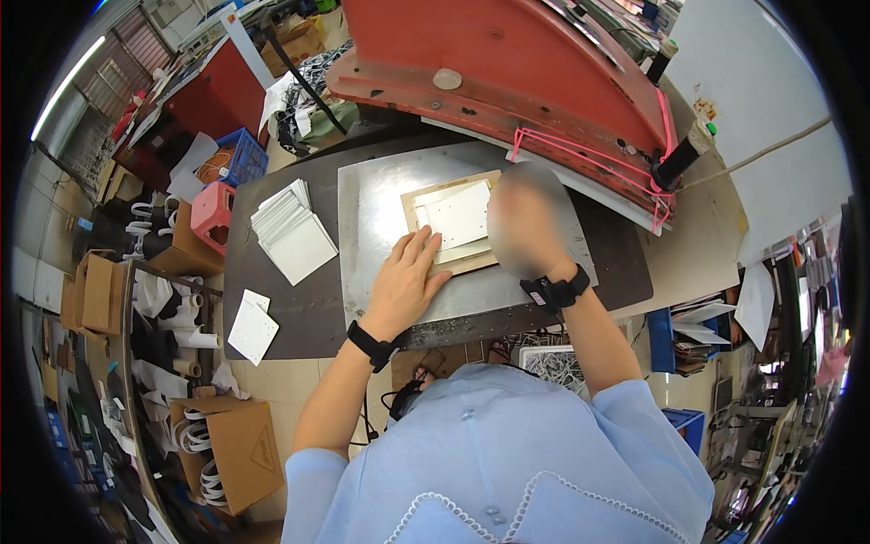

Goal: Operating a hydraulic clicker press to cut and punch leather pieces.

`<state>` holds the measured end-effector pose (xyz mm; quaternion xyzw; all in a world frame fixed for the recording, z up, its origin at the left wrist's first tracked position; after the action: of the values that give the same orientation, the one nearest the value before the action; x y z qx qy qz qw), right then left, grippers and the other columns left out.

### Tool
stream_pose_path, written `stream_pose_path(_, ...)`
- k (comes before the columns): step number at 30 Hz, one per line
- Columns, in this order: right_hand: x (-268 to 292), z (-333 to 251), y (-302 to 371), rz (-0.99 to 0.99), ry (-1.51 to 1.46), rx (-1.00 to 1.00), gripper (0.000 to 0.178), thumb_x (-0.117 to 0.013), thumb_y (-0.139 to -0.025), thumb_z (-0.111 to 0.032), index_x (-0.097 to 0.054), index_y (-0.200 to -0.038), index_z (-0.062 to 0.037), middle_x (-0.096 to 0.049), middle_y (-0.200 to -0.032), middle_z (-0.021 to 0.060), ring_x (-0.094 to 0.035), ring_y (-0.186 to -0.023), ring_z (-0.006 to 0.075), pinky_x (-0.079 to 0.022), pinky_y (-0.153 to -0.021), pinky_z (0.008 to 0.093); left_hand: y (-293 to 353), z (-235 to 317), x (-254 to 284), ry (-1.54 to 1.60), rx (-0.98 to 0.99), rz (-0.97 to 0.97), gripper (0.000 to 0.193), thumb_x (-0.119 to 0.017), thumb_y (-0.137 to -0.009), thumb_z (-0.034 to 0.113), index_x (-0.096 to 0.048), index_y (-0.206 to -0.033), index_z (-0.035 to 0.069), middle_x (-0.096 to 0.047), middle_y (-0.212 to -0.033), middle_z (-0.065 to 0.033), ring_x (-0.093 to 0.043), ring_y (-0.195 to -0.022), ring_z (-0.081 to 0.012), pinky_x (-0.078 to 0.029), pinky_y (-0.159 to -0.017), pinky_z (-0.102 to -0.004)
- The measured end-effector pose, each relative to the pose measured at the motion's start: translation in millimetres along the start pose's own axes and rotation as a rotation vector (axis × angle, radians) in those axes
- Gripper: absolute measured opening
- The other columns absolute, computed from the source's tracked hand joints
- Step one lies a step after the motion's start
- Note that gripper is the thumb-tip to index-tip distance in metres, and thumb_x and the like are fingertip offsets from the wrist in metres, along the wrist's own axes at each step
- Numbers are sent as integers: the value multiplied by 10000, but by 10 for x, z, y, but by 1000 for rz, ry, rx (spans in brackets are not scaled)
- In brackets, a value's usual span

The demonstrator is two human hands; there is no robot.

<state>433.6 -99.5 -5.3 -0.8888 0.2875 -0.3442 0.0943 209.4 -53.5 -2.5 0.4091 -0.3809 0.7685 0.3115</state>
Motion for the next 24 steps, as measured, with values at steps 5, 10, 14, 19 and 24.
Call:
stream_pose_path(5,85,-239,77,-108,-414,-175,191,-618,-892,-122,-560,-1030,-4,-680,-992,126,-654,-779,172,-480,-679,276,-57,-151,-7,238,154,110,485,-656,-898,268,-536,-1274,-15,-473,-1343,-239,-456,-1235,-394,-399,-1033,-426)
stream_pose_path(10,154,-397,132,-155,-532,-171,241,-607,-896,-79,-548,-1119,-9,-648,-1070,82,-649,-862,144,-478,-729,268,-179,-167,30,314,178,227,553,-670,-891,261,-472,-1328,-15,-481,-1338,-226,-482,-1225,-359,-399,-1031,-427)
stream_pose_path(14,286,-597,267,-97,-622,25,283,-610,-888,-23,-554,-1165,-29,-617,-1106,70,-644,-879,141,-483,-752,270,-217,-101,176,994,404,164,623,-673,-871,215,-401,-1389,1,-501,-1355,-169,-527,-1206,-299,-413,-1034,-419)
stream_pose_path(19,507,-888,436,-206,-473,131,292,-603,-889,42,-551,-1168,-29,-597,-1119,36,-598,-901,97,-456,-766,239,-69,126,331,1725,408,-70,607,-576,-882,254,-388,-1395,-10,-535,-1340,-185,-534,-1241,-293,-441,-1042,-440)
stream_pose_path(24,511,-905,539,-281,-471,187,283,-602,-897,19,-566,-1172,-36,-612,-1099,66,-629,-916,147,-502,-799,279,51,200,382,1729,468,-189,517,-593,-913,223,-442,-1339,-28,-599,-1242,-191,-637,-1079,-288,-529,-935,-404)
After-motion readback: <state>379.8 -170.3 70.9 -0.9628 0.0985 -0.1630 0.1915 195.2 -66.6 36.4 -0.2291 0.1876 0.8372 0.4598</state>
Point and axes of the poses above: each hand's wrist, its own y-axis away from the middle knuckle, its own x-axis out of the back of the hand, z = x × y, the point moved 4 cm from there along -y, towards the middle knuckle
